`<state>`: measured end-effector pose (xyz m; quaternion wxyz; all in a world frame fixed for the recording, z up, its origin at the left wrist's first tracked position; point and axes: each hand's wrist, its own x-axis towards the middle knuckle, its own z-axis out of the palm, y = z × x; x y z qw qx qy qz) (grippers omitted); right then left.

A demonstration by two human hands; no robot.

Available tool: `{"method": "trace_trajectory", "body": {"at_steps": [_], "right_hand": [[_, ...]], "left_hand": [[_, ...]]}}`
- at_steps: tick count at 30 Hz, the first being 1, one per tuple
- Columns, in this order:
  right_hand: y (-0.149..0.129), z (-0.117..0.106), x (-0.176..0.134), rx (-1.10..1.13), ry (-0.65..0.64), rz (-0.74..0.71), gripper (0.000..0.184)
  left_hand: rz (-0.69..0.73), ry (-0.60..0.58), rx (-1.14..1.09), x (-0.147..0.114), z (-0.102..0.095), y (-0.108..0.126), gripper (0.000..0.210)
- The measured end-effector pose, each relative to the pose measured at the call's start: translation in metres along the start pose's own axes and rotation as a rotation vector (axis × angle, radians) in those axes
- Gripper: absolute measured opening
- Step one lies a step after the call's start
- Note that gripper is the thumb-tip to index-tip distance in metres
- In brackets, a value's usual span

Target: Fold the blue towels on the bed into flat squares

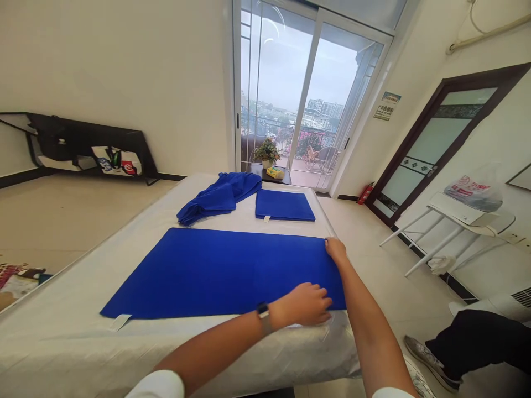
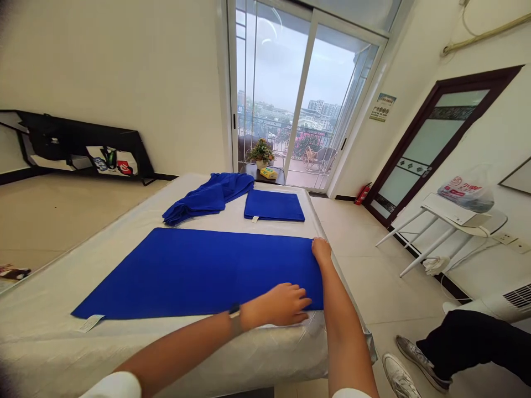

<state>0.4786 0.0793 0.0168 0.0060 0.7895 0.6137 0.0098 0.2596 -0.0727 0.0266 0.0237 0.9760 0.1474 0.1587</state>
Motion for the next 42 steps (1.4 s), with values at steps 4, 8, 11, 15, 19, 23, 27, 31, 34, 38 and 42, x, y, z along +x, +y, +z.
{"method": "trace_trajectory", "body": {"at_steps": [4, 8, 11, 15, 19, 23, 27, 31, 34, 38, 42], "right_hand": [[0.007, 0.002, 0.008, -0.002, 0.009, -0.003, 0.037], [0.009, 0.005, 0.013, -0.004, 0.012, -0.012, 0.034], [0.009, 0.006, 0.017, 0.000, 0.012, -0.014, 0.033], [0.009, 0.004, 0.021, 0.019, -0.001, 0.000, 0.029], [0.009, 0.000, 0.025, 0.050, -0.013, 0.036, 0.030], [0.011, -0.006, 0.034, 0.100, -0.016, 0.105, 0.031], [0.016, -0.012, 0.041, 0.182, -0.013, 0.184, 0.031], [0.016, -0.020, 0.039, 0.290, -0.017, 0.226, 0.026], [0.008, -0.033, 0.037, 0.397, 0.000, 0.225, 0.026], [-0.017, -0.058, 0.034, 0.603, 0.035, 0.153, 0.028], [-0.064, -0.080, 0.025, 0.861, 0.019, -0.021, 0.034]], "left_hand": [[-0.057, -0.022, 0.021, 0.058, 0.042, 0.019, 0.030], [-0.140, 0.030, 0.038, 0.073, 0.059, 0.024, 0.020], [-0.119, 0.029, 0.045, 0.072, 0.064, 0.023, 0.016], [-0.058, 0.024, 0.026, 0.072, 0.071, 0.023, 0.010], [-0.054, 0.006, 0.001, 0.075, 0.078, 0.024, 0.011], [-0.151, 0.034, -0.143, 0.076, 0.076, 0.022, 0.011], [-0.254, 0.060, -0.313, 0.076, 0.066, 0.022, 0.016], [-0.309, 0.081, -0.393, 0.075, 0.051, 0.023, 0.014], [-0.313, 0.128, -0.380, 0.071, 0.037, 0.026, 0.011], [-0.344, 0.186, -0.326, 0.045, 0.015, 0.027, 0.006], [-0.532, 0.368, -0.383, -0.021, -0.016, 0.015, 0.009]]}}
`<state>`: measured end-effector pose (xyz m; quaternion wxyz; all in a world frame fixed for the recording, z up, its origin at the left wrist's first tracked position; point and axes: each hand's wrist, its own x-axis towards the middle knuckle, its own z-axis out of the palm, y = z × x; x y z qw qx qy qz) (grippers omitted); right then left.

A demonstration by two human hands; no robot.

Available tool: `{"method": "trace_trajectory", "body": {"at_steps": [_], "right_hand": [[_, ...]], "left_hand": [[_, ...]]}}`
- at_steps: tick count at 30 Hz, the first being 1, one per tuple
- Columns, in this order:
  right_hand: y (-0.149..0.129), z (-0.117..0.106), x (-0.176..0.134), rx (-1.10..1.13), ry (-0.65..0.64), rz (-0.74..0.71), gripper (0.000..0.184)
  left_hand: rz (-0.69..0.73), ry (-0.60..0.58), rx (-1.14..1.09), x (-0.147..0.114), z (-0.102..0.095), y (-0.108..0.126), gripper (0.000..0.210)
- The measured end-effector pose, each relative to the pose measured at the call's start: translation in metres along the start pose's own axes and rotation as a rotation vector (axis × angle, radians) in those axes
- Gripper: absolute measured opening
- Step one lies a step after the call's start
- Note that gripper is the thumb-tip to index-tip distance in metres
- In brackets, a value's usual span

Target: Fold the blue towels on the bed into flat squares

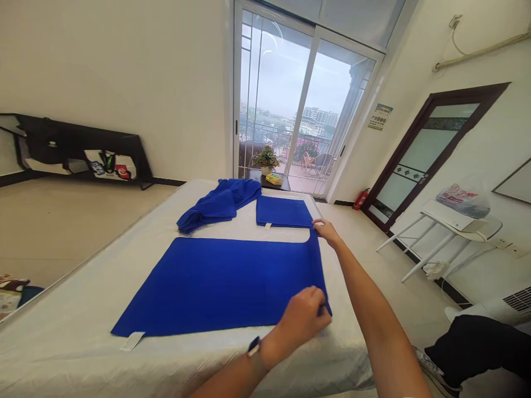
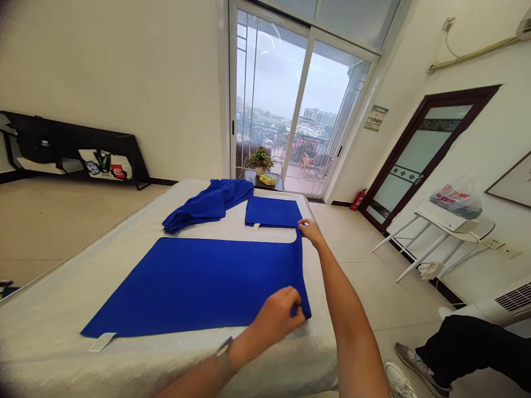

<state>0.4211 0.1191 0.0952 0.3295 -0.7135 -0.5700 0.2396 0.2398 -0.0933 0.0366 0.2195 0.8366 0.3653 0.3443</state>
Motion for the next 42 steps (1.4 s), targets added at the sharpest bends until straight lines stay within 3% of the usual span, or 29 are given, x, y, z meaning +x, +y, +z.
{"method": "trace_trajectory", "body": {"at_steps": [3, 7, 11, 14, 17, 21, 26, 33, 38, 42], "right_hand": [[-0.040, 0.034, -0.009, 0.170, -0.086, -0.110, 0.027], [-0.097, 0.104, -0.023, 0.479, -0.271, -0.279, 0.022], [-0.156, 0.190, -0.037, 0.405, -0.302, -0.456, 0.021], [-0.192, 0.254, -0.049, 0.305, -0.281, -0.554, 0.015], [-0.214, 0.310, -0.061, 0.197, -0.251, -0.637, 0.014], [-0.224, 0.360, -0.069, 0.056, -0.350, -0.645, 0.014], [-0.217, 0.388, -0.070, -0.026, -0.426, -0.619, 0.015], [-0.208, 0.404, -0.069, -0.162, -0.355, -0.638, 0.026], [-0.214, 0.404, -0.074, -0.234, -0.371, -0.593, 0.023], [-0.216, 0.386, -0.079, -0.103, -0.364, -0.628, 0.020]], "left_hand": [[-0.187, 0.199, -0.062, -0.042, -0.058, -0.030, 0.008], [-0.463, 0.329, -0.039, -0.106, -0.130, -0.067, 0.010], [-0.693, 0.502, 0.062, -0.160, -0.182, -0.098, 0.019], [-0.840, 0.582, 0.210, -0.187, -0.209, -0.117, 0.020], [-0.943, 0.557, 0.349, -0.205, -0.226, -0.133, 0.020], [-0.959, 0.480, 0.567, -0.220, -0.231, -0.151, 0.023], [-0.961, 0.381, 0.759, -0.226, -0.223, -0.163, 0.033], [-0.954, 0.361, 0.873, -0.226, -0.217, -0.165, 0.039], [-0.919, 0.398, 0.860, -0.231, -0.215, -0.173, 0.046], [-0.910, 0.421, 0.864, -0.232, -0.216, -0.176, 0.053]]}}
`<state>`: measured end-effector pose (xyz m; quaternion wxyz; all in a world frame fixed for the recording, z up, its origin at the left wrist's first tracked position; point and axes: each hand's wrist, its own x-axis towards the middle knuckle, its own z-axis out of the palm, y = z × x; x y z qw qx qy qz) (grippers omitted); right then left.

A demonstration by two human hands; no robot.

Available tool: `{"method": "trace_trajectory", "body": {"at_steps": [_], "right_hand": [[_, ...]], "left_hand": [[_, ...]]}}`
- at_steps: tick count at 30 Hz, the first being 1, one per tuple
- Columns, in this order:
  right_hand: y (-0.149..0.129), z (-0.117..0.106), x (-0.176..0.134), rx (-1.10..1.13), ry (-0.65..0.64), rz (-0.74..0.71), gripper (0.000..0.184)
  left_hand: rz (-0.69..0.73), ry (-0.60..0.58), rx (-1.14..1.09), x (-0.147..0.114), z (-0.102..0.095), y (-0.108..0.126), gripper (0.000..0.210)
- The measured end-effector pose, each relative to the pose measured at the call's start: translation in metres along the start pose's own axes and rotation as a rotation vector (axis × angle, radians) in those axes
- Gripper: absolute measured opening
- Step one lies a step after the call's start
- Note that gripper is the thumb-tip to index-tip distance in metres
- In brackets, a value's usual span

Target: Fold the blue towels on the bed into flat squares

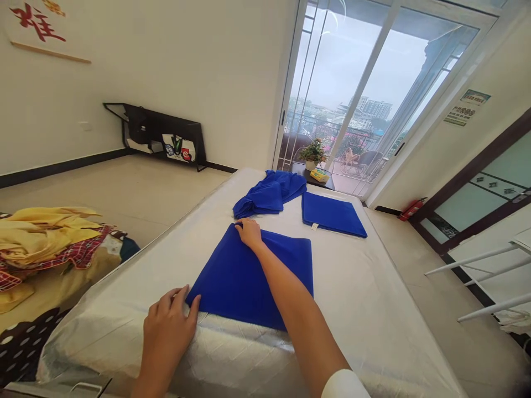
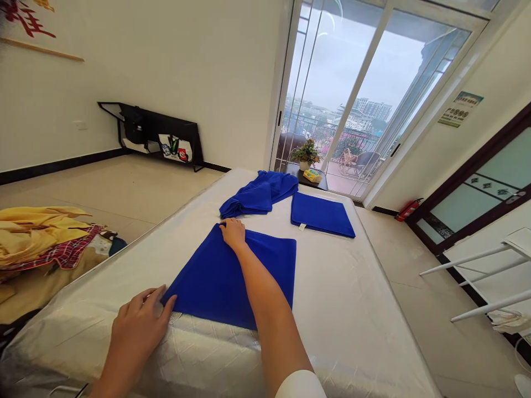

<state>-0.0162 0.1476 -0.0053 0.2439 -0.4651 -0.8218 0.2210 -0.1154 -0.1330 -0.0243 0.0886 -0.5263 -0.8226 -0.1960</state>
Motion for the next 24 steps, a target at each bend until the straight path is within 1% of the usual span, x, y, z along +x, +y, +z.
{"method": "trace_trajectory", "body": {"at_steps": [3, 6, 8, 10, 12, 14, 17, 19, 21, 24], "right_hand": [[-0.002, -0.028, -0.014, 0.205, 0.038, -0.107, 0.018], [-0.006, -0.069, -0.037, 0.362, 0.080, -0.227, 0.016], [-0.009, -0.100, -0.059, 0.411, 0.117, -0.284, 0.017], [-0.013, -0.131, -0.084, 0.427, 0.143, -0.332, 0.022], [-0.017, -0.161, -0.108, 0.400, 0.166, -0.367, 0.025], [-0.021, -0.189, -0.129, 0.350, 0.210, -0.384, 0.025], [-0.025, -0.227, -0.156, 0.316, 0.319, -0.375, 0.021], [-0.029, -0.250, -0.173, 0.350, 0.408, -0.343, 0.021], [-0.033, -0.270, -0.191, 0.424, 0.500, -0.314, 0.023], [-0.039, -0.294, -0.221, 0.537, 0.650, -0.312, 0.029]], "left_hand": [[-0.010, -0.026, -0.061, 0.001, -0.003, 0.001, 0.052], [-0.025, -0.052, -0.137, 0.001, -0.007, 0.002, 0.045], [-0.057, -0.074, -0.208, 0.001, -0.011, 0.004, 0.043], [-0.124, -0.091, -0.326, 0.001, -0.017, 0.005, 0.041], [-0.197, -0.059, -0.453, 0.003, -0.026, 0.009, 0.038], [-0.232, 0.044, -0.559, 0.007, -0.039, 0.016, 0.035], [-0.216, 0.235, -0.730, 0.018, -0.067, 0.034, 0.034], [-0.181, 0.356, -0.853, 0.028, -0.090, 0.049, 0.035], [-0.120, 0.511, -0.958, 0.039, -0.116, 0.066, 0.038], [-0.009, 0.742, -1.033, 0.052, -0.154, 0.087, 0.038]]}}
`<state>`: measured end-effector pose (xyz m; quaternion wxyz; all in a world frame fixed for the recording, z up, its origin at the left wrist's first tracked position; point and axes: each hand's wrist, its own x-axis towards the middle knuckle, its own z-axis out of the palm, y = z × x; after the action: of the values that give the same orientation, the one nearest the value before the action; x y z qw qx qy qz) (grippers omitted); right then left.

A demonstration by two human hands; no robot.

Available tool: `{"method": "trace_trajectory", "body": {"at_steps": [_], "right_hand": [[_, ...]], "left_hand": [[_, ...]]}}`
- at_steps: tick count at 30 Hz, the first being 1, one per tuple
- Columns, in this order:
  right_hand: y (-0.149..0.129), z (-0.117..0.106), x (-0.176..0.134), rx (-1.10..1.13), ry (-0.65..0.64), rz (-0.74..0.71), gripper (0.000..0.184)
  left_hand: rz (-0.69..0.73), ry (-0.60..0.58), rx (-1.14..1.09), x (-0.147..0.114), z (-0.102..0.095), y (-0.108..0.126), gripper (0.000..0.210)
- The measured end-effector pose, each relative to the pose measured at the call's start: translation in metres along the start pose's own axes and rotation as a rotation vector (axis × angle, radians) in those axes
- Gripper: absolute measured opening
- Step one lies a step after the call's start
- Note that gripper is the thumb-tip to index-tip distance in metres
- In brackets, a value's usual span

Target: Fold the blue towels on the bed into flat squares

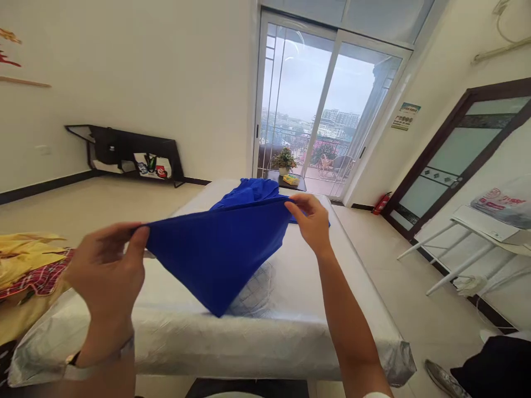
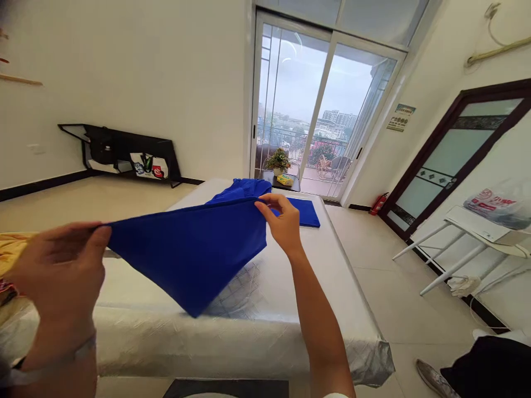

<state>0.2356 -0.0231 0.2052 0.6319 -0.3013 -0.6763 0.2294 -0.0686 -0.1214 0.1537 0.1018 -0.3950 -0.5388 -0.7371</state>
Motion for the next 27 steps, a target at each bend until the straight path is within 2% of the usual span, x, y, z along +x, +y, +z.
{"method": "trace_trajectory", "body": {"at_steps": [2, 5, 12, 18, 27], "right_hand": [[-0.014, -0.016, -0.006, 0.004, 0.092, -0.011, 0.030], [-0.027, -0.036, -0.013, -0.053, 0.153, 0.032, 0.033], [-0.040, -0.069, -0.024, -0.083, 0.171, 0.118, 0.036], [-0.047, -0.092, -0.041, -0.153, 0.217, 0.123, 0.034], [-0.061, -0.112, -0.057, -0.269, 0.344, 0.090, 0.033]], "left_hand": [[0.101, 0.037, -0.023, 0.015, 0.008, 0.020, 0.035], [0.174, -0.052, -0.051, 0.034, 0.020, 0.040, 0.032], [0.124, -0.256, -0.153, 0.056, 0.041, 0.060, 0.037], [-0.024, -0.449, -0.226, 0.051, 0.031, 0.064, 0.035], [0.024, -0.593, -0.152, 0.041, 0.015, 0.073, 0.029]]}}
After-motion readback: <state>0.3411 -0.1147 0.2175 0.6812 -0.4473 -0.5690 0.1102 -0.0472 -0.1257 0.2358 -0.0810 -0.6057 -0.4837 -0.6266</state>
